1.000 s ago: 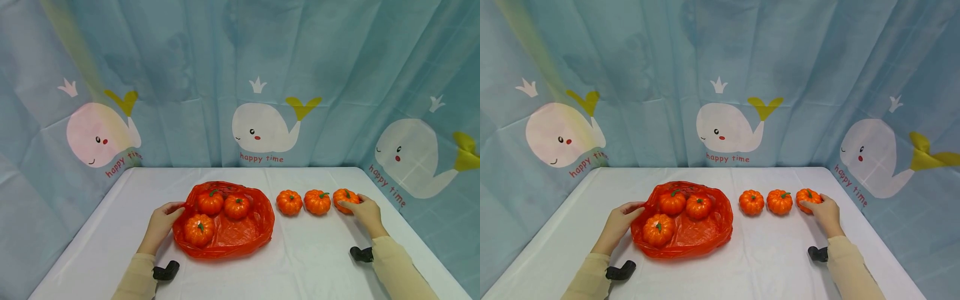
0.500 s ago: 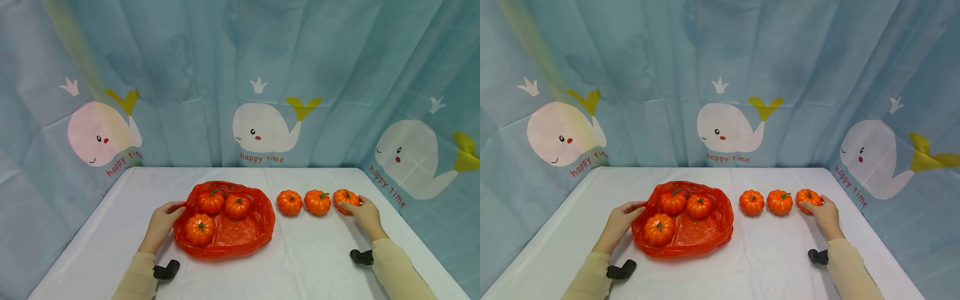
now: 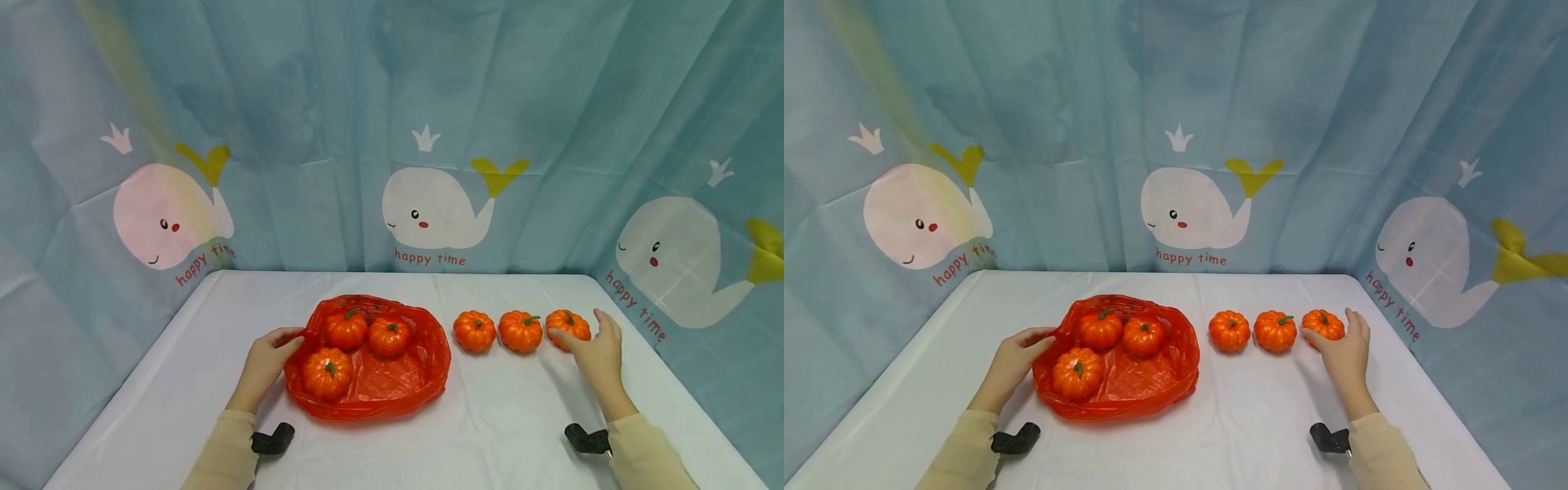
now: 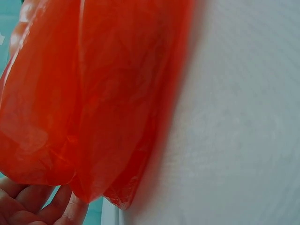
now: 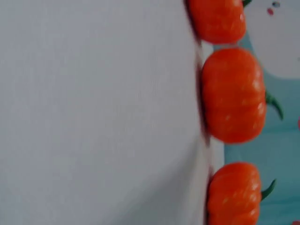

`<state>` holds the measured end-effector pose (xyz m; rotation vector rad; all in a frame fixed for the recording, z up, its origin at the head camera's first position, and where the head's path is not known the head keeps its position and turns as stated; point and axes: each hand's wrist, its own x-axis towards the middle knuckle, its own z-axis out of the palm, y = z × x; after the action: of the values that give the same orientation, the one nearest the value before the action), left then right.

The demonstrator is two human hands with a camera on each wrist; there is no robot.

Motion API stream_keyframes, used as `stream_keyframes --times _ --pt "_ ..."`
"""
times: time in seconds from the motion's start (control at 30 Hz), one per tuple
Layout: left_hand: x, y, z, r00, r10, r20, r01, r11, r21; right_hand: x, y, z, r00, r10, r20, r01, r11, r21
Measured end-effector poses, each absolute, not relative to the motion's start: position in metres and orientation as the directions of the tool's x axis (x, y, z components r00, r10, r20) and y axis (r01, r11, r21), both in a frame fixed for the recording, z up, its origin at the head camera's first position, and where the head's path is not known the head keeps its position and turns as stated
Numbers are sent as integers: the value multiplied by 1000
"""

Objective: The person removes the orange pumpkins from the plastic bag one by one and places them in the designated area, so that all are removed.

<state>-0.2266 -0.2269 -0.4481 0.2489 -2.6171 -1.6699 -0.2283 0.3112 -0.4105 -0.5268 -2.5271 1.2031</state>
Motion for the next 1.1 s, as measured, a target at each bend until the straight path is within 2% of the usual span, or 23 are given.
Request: stream_keyframes --times 0.17,0.57,0.83,1.1 --pt "-226 -227 -448 -986 -152 -69 -126 410 903 -217 295 -403 -911 391 135 131 583 -802" --pt "-226 -227 -447 -985 -150 -79 -134 402 906 -202 263 -396 -942 314 120 65 521 -851" --pt "-226 -227 -448 -986 -146 -83 -136 404 905 -200 242 -392 -968 214 127 -9 478 -878" --pt "-227 -226 -448 -986 -147 -81 -134 405 905 -203 217 -396 -971 169 168 -71 468 -881"
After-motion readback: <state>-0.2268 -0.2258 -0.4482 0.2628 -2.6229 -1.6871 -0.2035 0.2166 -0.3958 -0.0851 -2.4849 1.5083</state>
